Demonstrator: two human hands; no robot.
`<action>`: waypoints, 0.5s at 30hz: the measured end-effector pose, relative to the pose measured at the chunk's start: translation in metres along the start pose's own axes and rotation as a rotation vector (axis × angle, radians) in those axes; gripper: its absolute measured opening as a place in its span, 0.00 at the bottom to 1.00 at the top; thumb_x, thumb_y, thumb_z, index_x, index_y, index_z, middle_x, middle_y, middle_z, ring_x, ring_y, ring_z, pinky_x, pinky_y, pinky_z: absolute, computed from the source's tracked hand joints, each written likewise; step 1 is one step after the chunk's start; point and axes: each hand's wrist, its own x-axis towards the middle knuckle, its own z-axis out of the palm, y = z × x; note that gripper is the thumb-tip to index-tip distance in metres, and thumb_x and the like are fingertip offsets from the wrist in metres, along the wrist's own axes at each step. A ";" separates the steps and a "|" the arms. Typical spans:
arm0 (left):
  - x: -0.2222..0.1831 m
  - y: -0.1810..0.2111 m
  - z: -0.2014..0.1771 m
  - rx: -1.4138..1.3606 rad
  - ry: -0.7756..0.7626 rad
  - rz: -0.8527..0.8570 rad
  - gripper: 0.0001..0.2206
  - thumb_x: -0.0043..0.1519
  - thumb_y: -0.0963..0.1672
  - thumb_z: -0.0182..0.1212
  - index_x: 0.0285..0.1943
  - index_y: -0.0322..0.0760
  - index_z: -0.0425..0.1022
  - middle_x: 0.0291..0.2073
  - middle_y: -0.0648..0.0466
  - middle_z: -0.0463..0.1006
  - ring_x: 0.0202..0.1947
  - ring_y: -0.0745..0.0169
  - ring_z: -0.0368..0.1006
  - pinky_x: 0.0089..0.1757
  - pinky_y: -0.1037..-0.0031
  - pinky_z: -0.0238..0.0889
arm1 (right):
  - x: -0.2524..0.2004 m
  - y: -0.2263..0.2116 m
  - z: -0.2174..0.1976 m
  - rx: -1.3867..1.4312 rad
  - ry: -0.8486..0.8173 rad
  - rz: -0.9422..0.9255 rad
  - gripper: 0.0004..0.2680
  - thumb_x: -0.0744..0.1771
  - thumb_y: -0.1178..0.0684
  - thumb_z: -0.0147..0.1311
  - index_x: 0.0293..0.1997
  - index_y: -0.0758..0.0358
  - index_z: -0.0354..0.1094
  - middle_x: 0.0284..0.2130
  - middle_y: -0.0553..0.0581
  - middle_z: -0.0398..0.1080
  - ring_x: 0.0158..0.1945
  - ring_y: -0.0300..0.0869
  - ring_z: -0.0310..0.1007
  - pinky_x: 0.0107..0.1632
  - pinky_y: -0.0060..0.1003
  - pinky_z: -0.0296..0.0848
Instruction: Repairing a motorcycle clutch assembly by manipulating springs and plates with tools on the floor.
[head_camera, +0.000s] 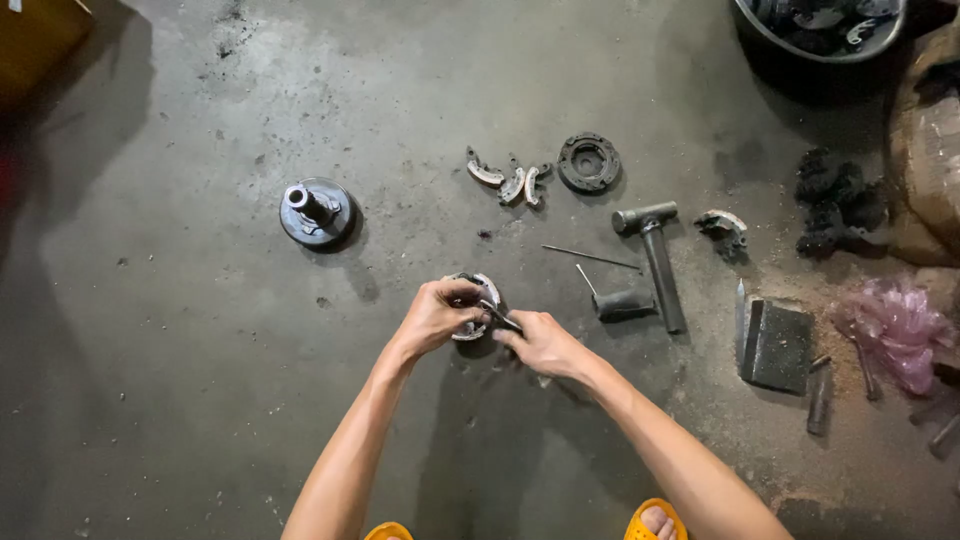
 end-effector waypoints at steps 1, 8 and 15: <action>0.001 0.000 0.000 0.000 -0.001 -0.001 0.13 0.44 0.41 0.81 0.38 0.42 0.87 0.29 0.53 0.84 0.34 0.64 0.77 0.42 0.69 0.71 | -0.005 -0.005 0.000 0.001 0.000 0.001 0.12 0.70 0.47 0.52 0.34 0.68 0.66 0.28 0.72 0.72 0.36 0.61 0.74 0.42 0.53 0.70; -0.004 0.009 0.001 0.037 -0.080 -0.030 0.13 0.45 0.42 0.81 0.39 0.43 0.88 0.30 0.51 0.86 0.34 0.65 0.77 0.42 0.70 0.71 | -0.002 0.016 0.024 0.090 0.154 0.005 0.14 0.66 0.50 0.57 0.19 0.63 0.64 0.14 0.59 0.61 0.22 0.46 0.63 0.31 0.44 0.65; -0.006 0.001 0.004 0.038 -0.038 -0.047 0.14 0.44 0.43 0.81 0.40 0.44 0.88 0.28 0.52 0.85 0.33 0.66 0.77 0.41 0.72 0.71 | 0.014 0.054 0.039 0.094 0.172 0.019 0.14 0.65 0.48 0.57 0.17 0.60 0.66 0.11 0.56 0.65 0.20 0.42 0.65 0.28 0.39 0.65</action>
